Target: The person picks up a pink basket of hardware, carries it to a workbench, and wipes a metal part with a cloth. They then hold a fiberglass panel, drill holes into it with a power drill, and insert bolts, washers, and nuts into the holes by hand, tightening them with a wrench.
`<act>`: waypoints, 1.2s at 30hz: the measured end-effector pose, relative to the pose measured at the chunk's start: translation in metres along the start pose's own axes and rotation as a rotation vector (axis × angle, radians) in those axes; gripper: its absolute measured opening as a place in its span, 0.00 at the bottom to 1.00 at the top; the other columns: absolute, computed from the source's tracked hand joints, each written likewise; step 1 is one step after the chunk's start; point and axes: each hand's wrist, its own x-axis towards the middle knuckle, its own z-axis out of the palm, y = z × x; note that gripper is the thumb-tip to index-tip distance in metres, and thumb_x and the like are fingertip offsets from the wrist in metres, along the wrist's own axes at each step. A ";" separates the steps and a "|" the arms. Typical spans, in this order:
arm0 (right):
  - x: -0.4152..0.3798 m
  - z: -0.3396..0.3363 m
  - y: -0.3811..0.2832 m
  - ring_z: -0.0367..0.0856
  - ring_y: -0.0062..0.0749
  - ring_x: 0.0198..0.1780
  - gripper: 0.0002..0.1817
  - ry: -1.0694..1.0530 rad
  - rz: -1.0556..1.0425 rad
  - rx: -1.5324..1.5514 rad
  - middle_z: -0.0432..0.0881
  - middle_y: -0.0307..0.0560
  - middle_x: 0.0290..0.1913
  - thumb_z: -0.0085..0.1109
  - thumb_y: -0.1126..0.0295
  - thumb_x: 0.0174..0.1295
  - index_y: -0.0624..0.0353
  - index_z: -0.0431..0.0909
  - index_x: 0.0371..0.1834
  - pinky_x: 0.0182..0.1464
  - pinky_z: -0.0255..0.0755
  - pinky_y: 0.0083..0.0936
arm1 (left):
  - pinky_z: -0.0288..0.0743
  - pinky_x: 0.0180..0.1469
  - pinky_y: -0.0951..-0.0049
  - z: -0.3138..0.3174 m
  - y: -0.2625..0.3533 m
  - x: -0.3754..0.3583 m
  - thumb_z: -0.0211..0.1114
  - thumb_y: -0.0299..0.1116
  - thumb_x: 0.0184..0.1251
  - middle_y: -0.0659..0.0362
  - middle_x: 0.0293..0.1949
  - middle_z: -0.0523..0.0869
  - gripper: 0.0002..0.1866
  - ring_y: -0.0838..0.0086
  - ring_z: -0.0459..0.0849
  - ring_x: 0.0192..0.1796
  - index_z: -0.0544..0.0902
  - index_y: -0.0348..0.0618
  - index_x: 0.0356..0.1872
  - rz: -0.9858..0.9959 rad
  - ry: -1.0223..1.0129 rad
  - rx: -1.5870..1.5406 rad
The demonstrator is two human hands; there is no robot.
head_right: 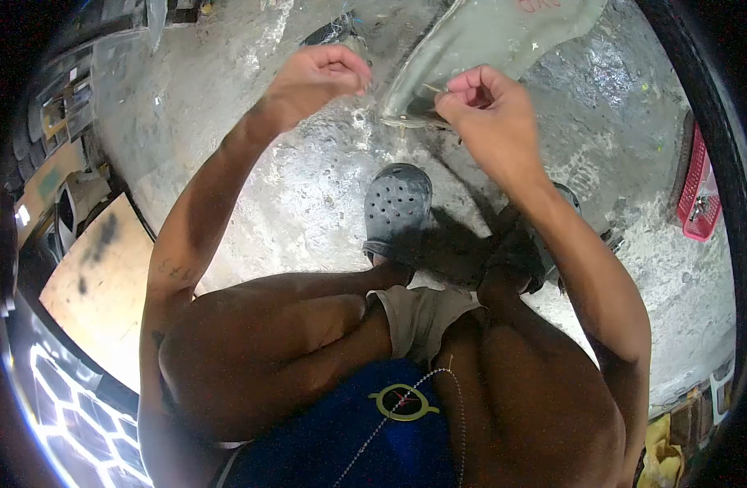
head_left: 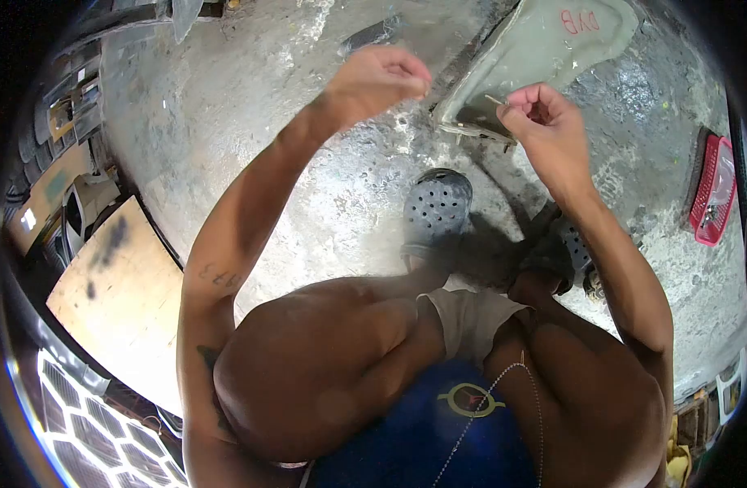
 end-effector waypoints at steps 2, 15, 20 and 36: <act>-0.007 0.005 -0.016 0.74 0.13 0.31 0.09 -0.016 -0.087 0.025 0.80 0.34 0.29 0.67 0.72 0.55 0.63 0.80 0.35 0.34 0.69 0.14 | 0.76 0.45 0.83 0.000 0.017 -0.006 0.66 0.26 0.62 0.63 0.36 0.85 0.09 0.84 0.82 0.39 0.82 0.37 0.43 0.027 0.074 0.059; -0.017 0.003 -0.039 0.75 0.14 0.31 0.09 -0.021 -0.207 -0.039 0.81 0.35 0.29 0.68 0.72 0.54 0.63 0.81 0.36 0.36 0.70 0.15 | 0.76 0.45 0.86 0.037 0.050 -0.031 0.66 0.27 0.67 0.63 0.39 0.85 0.10 0.85 0.82 0.42 0.82 0.35 0.46 0.213 0.096 -0.204; -0.016 -0.001 -0.039 0.77 0.14 0.33 0.09 -0.049 -0.316 -0.037 0.82 0.36 0.30 0.67 0.71 0.57 0.65 0.81 0.38 0.37 0.72 0.16 | 0.77 0.49 0.82 0.047 0.059 -0.031 0.66 0.28 0.68 0.61 0.41 0.85 0.11 0.82 0.83 0.44 0.81 0.35 0.49 0.251 0.069 -0.195; -0.028 -0.113 -0.008 0.80 0.29 0.50 0.14 -0.117 -0.119 0.361 0.82 0.42 0.45 0.58 0.69 0.68 0.60 0.77 0.54 0.55 0.68 0.27 | 0.75 0.51 0.64 0.043 -0.016 -0.019 0.73 0.32 0.58 0.59 0.44 0.84 0.12 0.67 0.84 0.45 0.85 0.50 0.43 0.703 0.130 1.009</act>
